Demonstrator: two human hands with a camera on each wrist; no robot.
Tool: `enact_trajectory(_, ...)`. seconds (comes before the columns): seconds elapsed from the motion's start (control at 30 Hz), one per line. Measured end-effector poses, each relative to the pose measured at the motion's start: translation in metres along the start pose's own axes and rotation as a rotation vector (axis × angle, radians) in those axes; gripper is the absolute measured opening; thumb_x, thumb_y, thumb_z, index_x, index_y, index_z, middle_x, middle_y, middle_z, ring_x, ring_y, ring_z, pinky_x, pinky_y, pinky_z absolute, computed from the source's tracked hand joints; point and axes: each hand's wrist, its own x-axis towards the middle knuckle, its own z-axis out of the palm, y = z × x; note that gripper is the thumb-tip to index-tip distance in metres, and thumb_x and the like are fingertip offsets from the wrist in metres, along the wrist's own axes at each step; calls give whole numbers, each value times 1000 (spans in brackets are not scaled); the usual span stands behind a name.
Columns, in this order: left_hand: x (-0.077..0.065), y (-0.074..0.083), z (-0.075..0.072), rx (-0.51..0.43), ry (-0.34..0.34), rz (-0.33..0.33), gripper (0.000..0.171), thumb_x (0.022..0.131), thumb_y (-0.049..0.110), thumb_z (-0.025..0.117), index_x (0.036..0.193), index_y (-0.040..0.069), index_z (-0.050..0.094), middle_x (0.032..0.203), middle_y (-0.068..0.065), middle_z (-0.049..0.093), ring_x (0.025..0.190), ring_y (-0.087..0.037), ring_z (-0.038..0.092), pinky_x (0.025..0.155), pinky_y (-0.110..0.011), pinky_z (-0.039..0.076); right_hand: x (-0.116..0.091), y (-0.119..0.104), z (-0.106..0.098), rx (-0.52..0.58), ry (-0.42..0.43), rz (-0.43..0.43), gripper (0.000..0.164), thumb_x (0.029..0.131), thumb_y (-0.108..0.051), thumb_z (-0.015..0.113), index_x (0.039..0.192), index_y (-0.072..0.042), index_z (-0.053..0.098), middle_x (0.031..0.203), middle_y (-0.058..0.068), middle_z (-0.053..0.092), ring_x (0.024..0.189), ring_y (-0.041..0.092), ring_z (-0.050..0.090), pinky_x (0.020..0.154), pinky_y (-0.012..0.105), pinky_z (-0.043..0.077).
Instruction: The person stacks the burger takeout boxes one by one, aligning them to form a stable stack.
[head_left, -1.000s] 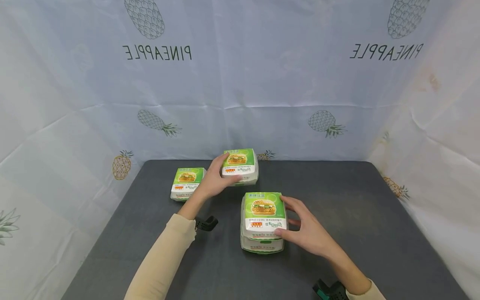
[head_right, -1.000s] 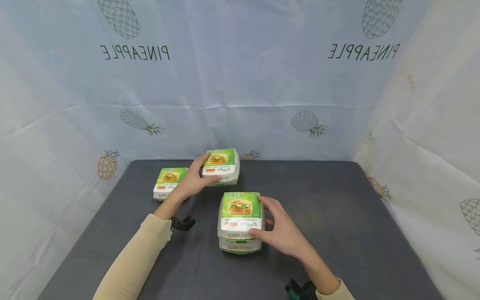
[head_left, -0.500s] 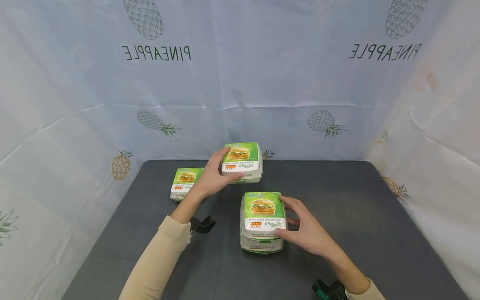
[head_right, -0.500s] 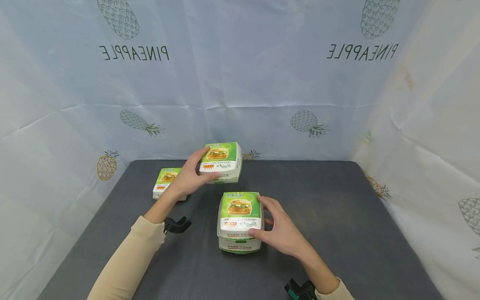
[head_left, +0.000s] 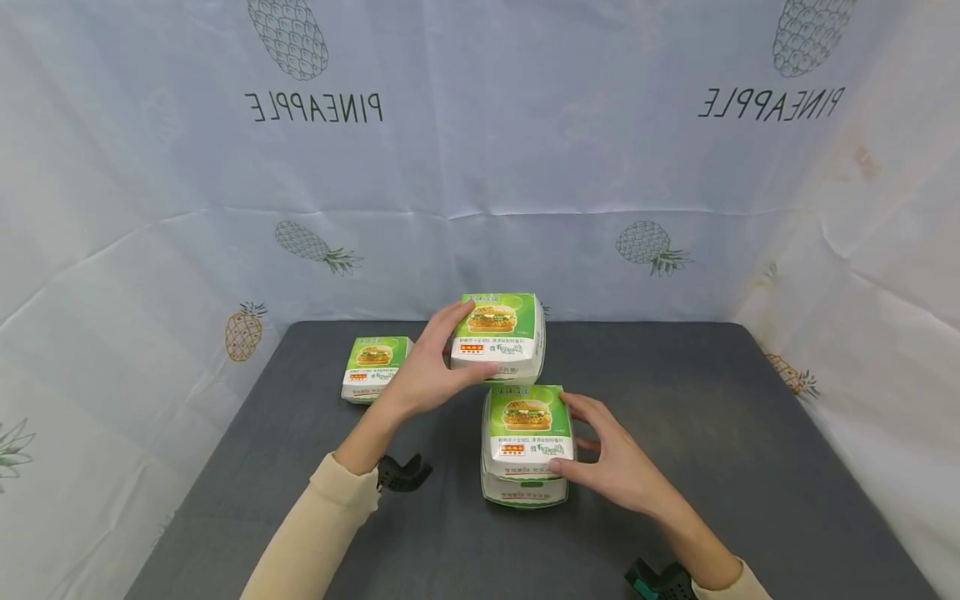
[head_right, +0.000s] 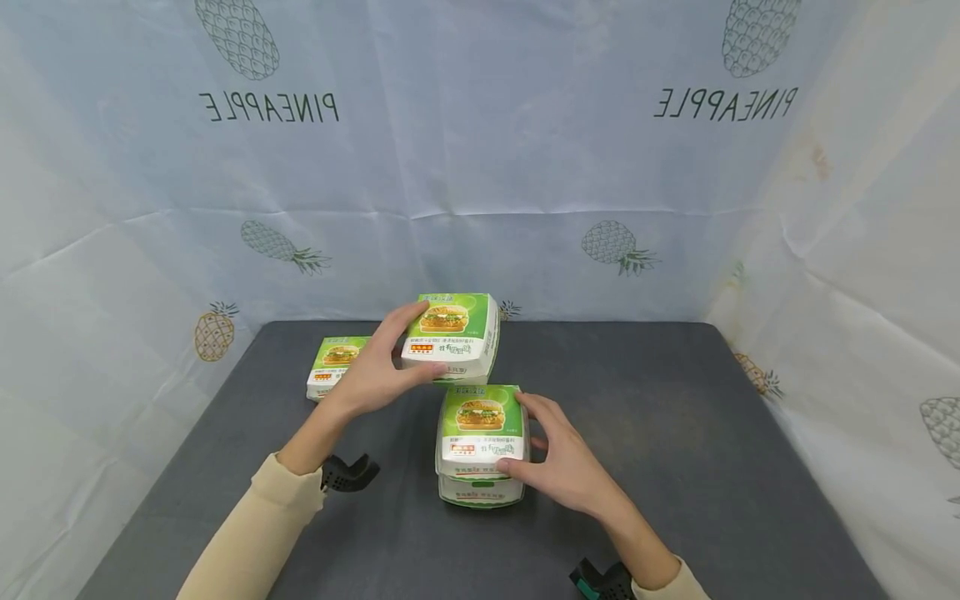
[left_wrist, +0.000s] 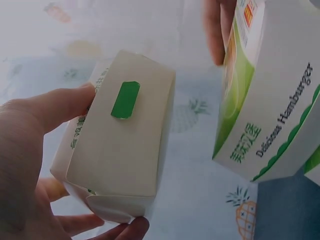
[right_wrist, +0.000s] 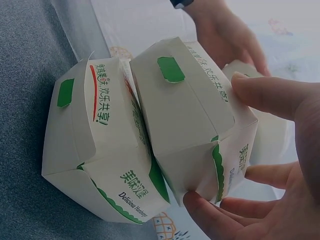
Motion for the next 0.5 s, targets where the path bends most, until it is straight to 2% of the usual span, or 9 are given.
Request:
enact_trajectory(0.1, -4, 4, 3, -4, -14, 6, 93, 85, 38, 82, 161, 25, 30, 167, -3, 19, 122, -25, 57, 99, -46, 48, 0, 0, 0, 1, 2, -3, 90, 85, -31, 86, 158, -15, 35, 155, 10, 35, 136, 37, 42, 99, 52, 51)
enact_trajectory(0.2, -8, 5, 6, 6, -28, 6, 93, 85, 39, 82, 161, 26, 31, 167, -3, 18, 130, -26, 51, 101, -48, 46, 0, -1, -1, 3, 1, -1, 91, 85, -32, 86, 158, -16, 35, 155, 9, 35, 136, 36, 42, 99, 52, 51)
enact_trajectory(0.33, -14, 6, 10, 19, -39, 11, 91, 85, 41, 82, 161, 27, 32, 166, -2, 21, 142, -26, 38, 106, -52, 41, -1, -1, -1, 4, 1, 11, 91, 84, -33, 86, 158, -18, 35, 154, 8, 35, 136, 36, 42, 99, 53, 51)
enact_trajectory(0.5, -21, 6, 16, -1, -67, 23, 91, 85, 38, 82, 160, 27, 33, 165, 0, 22, 143, -25, 36, 107, -53, 40, 0, -1, -1, -3, 0, 12, 89, 85, -33, 85, 157, -20, 36, 154, 9, 36, 136, 36, 42, 99, 53, 51)
